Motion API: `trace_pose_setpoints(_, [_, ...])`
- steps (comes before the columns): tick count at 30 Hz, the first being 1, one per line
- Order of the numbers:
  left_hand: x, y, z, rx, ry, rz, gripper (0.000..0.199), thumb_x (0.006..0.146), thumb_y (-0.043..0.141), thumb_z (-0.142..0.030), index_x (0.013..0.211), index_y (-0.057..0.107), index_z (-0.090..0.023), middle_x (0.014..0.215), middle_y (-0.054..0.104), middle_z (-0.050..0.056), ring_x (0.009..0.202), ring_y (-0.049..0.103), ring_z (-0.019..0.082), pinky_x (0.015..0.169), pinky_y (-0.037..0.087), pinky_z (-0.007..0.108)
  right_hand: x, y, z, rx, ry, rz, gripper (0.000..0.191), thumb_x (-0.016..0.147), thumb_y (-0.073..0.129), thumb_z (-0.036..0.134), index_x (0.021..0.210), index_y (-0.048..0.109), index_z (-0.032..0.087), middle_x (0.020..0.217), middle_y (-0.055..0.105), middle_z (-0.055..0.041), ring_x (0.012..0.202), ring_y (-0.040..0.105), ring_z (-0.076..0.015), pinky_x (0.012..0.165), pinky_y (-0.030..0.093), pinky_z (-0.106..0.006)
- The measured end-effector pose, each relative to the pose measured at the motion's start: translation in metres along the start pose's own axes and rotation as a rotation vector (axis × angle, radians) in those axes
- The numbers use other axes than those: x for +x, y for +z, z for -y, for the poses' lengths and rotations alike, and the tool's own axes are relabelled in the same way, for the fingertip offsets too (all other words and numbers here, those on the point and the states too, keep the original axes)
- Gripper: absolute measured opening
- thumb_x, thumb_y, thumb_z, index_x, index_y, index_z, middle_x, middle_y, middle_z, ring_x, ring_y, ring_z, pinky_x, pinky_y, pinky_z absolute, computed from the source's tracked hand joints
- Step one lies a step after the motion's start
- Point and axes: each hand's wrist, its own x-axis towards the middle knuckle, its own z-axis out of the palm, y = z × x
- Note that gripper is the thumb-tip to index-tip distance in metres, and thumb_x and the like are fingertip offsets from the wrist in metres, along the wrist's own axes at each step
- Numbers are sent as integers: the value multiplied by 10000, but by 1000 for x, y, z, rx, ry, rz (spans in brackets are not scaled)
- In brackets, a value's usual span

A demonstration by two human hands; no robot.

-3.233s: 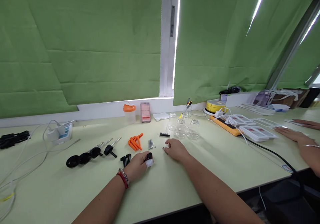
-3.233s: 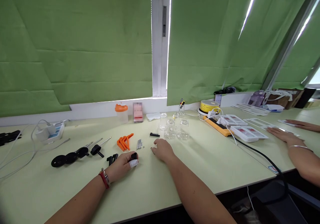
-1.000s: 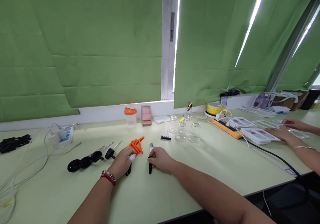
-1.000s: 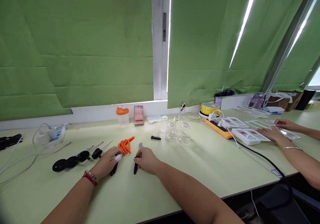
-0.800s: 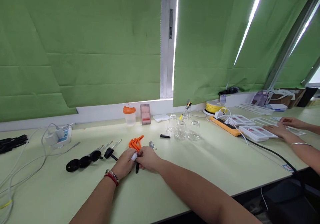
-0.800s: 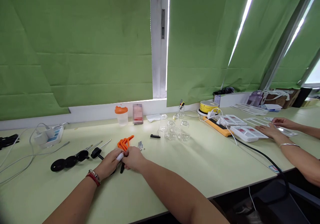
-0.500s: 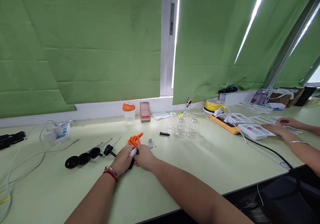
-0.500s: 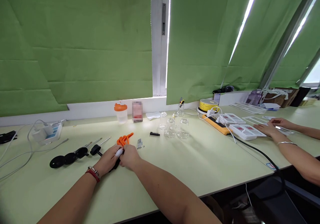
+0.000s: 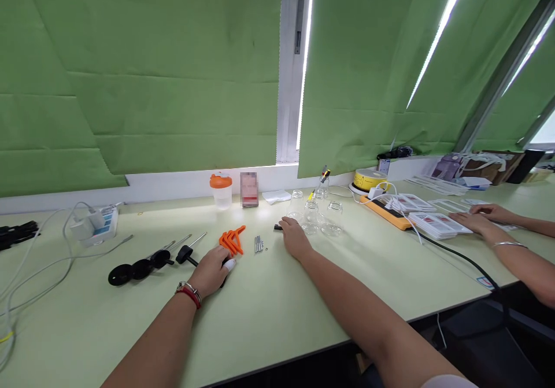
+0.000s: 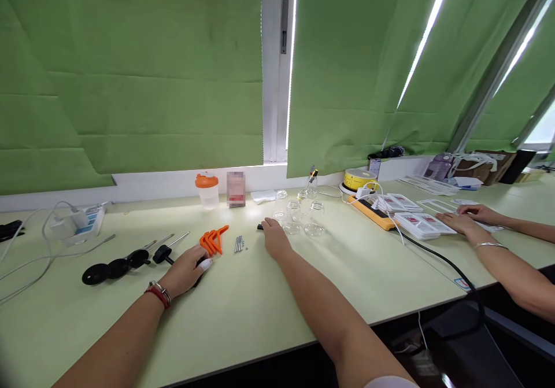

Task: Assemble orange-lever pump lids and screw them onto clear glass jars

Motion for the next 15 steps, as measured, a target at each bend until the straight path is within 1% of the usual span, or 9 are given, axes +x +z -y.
trace_pose_setpoints(2, [0, -1, 1, -2, -4, -1, 126, 795, 451, -238, 678, 491, -209, 781, 558, 32, 735, 518, 200, 671, 410, 318, 1, 3, -11, -29, -22, 39, 461, 866, 363, 59, 1309, 480, 112, 1425, 394, -146, 1341, 300, -247, 1079, 280, -400])
trace_pose_setpoints(4, [0, -1, 2, 0, -6, -3, 120, 793, 454, -236, 691, 510, -208, 789, 567, 34, 741, 523, 200, 675, 411, 317, 3, 7, -16, -48, -45, 84, 475, 876, 374, 85, 1345, 449, 101, 1448, 373, -148, 1365, 273, -249, 1098, 259, -405])
trace_pose_setpoints(7, [0, -3, 2, 12, -8, -9, 132, 800, 446, -245, 702, 525, -206, 798, 580, 37, 745, 531, 201, 672, 409, 314, 4, 10, -17, -65, -69, 127, 456, 888, 383, 106, 1335, 471, 96, 1415, 426, -158, 1351, 311, -255, 1107, 252, -400])
trace_pose_setpoints(9, [-1, -3, 2, 23, -9, -13, 144, 804, 444, -254, 700, 532, -206, 799, 589, 38, 743, 537, 202, 665, 407, 312, 2, 9, -17, -69, -78, 136, 446, 895, 376, 114, 1328, 483, 98, 1392, 455, -160, 1326, 353, -258, 1097, 271, -398])
trace_pose_setpoints(12, [-1, -4, 2, 45, -17, -31, 160, 809, 443, -266, 708, 549, -203, 790, 599, 42, 735, 546, 206, 649, 402, 309, -5, 4, -18, -63, -102, 138, 437, 908, 351, 125, 1320, 495, 95, 1371, 482, -151, 1290, 402, -253, 1077, 309, -383])
trace_pose_setpoints(15, [0, -6, 2, 71, -26, -78, 179, 823, 431, -274, 712, 552, -201, 761, 596, 42, 714, 546, 209, 632, 395, 312, -20, -5, -17, -48, -134, 145, 435, 915, 340, 138, 1316, 507, 113, 1359, 501, -125, 1272, 428, -237, 1067, 333, -363])
